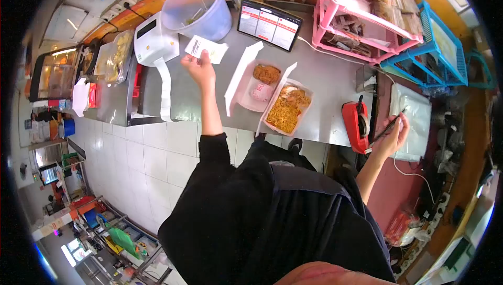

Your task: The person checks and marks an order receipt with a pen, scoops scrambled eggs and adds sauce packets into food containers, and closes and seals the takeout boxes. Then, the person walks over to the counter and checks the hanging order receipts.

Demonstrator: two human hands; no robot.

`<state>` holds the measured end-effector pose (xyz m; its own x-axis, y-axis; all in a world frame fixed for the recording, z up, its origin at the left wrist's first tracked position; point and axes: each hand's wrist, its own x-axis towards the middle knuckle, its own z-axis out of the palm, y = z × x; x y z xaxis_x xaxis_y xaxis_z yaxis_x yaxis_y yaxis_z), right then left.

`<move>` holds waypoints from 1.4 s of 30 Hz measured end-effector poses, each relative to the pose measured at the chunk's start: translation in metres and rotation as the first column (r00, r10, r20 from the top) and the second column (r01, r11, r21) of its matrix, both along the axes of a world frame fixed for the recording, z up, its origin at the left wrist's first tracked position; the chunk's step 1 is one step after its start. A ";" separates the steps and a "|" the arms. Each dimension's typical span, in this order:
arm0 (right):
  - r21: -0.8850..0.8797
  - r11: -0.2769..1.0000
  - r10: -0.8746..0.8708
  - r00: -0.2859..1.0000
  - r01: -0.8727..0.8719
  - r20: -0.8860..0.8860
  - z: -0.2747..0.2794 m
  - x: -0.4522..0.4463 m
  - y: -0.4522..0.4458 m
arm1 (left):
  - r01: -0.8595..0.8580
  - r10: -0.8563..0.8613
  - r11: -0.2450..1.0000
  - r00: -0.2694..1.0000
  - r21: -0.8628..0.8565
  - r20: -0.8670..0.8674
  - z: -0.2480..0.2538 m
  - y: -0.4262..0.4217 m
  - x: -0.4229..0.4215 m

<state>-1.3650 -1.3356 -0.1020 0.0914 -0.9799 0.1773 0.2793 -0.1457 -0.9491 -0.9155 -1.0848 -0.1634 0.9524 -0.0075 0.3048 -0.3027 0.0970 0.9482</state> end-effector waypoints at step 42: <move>-0.732 0.443 0.229 0.855 -0.517 -0.465 0.177 0.103 0.171 | 0.839 -0.854 0.512 0.521 0.182 0.001 0.218 0.044 -0.209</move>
<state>-1.2616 -1.1649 0.0753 0.5916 -0.2593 0.7634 0.2782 -0.8231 -0.4951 -1.1242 -1.0412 0.0548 0.4422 -0.8456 0.2989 -0.2237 0.2187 0.9498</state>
